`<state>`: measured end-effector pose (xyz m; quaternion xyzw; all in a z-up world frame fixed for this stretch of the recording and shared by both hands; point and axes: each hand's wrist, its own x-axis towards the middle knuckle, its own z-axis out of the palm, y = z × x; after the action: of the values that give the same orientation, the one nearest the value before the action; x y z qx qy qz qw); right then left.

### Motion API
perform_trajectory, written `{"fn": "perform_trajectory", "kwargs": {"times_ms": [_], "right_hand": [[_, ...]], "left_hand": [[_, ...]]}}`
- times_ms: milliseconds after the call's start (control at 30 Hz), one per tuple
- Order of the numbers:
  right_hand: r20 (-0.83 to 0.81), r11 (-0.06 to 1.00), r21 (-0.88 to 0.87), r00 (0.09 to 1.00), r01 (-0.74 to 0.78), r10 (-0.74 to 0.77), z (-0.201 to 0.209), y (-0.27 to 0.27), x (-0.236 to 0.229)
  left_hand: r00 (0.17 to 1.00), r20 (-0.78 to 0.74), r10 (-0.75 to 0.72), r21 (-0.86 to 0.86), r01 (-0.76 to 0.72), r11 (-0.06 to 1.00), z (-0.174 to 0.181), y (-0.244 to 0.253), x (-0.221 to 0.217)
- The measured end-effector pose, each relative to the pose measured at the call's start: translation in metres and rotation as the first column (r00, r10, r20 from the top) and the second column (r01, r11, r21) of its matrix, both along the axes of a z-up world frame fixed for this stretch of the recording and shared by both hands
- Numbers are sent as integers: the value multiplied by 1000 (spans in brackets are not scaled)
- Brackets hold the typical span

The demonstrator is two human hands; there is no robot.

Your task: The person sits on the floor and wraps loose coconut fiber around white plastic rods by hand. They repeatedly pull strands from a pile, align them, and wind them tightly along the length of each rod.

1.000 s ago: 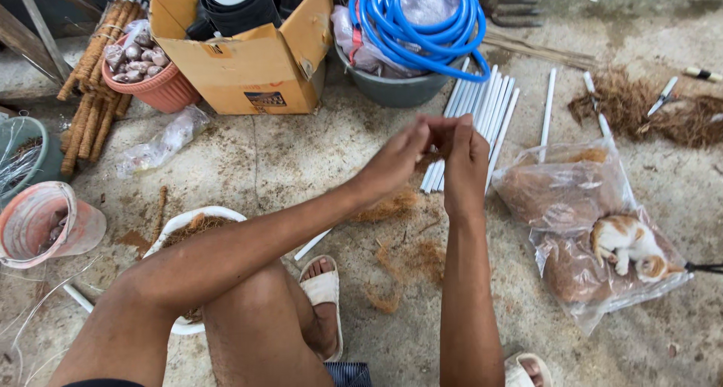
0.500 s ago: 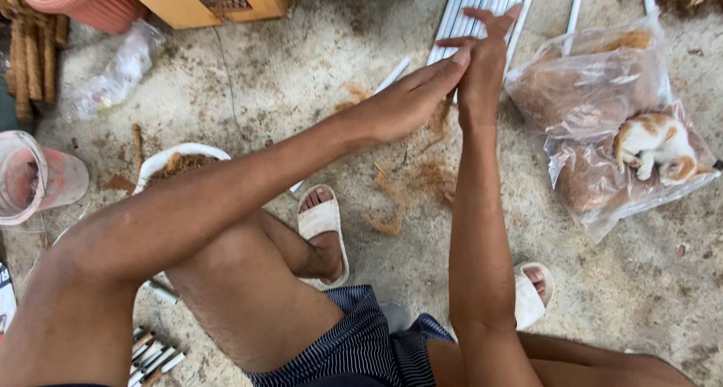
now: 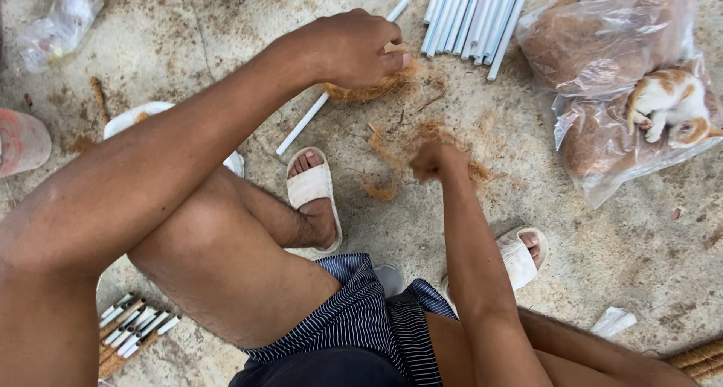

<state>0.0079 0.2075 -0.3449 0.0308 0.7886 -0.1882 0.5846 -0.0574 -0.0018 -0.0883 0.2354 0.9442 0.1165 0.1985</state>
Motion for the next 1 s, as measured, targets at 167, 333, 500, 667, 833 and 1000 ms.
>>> {"fn": "perform_trajectory", "kwargs": {"times_ms": [167, 333, 500, 667, 833, 1000], "right_hand": [[-243, 901, 319, 894, -294, 378, -27, -28, 18], [-701, 978, 166, 683, -125, 206, -38, -65, 37], [-929, 976, 194, 300, -99, 215, -57, -75, 62], [-571, 992, -113, 814, 48, -104, -50, -57, 35], [-385, 902, -421, 919, -93, -85, -34, -42, 24], [-416, 842, 79, 750, -533, 514, -50, -60, 76]], "left_hand": [[986, 155, 59, -145, -37, 989, 2, -1, 5], [974, 218, 59, -176, -20, 984, 12, 7, 11], [974, 223, 37, -178, 3, 984, 17, 14, 15], [959, 273, 81, -153, -40, 987, 21, 9, 17], [982, 176, 70, -214, -31, 976, 22, 2, 18], [990, 137, 43, -214, -13, 977, 21, 0, 23]]}}
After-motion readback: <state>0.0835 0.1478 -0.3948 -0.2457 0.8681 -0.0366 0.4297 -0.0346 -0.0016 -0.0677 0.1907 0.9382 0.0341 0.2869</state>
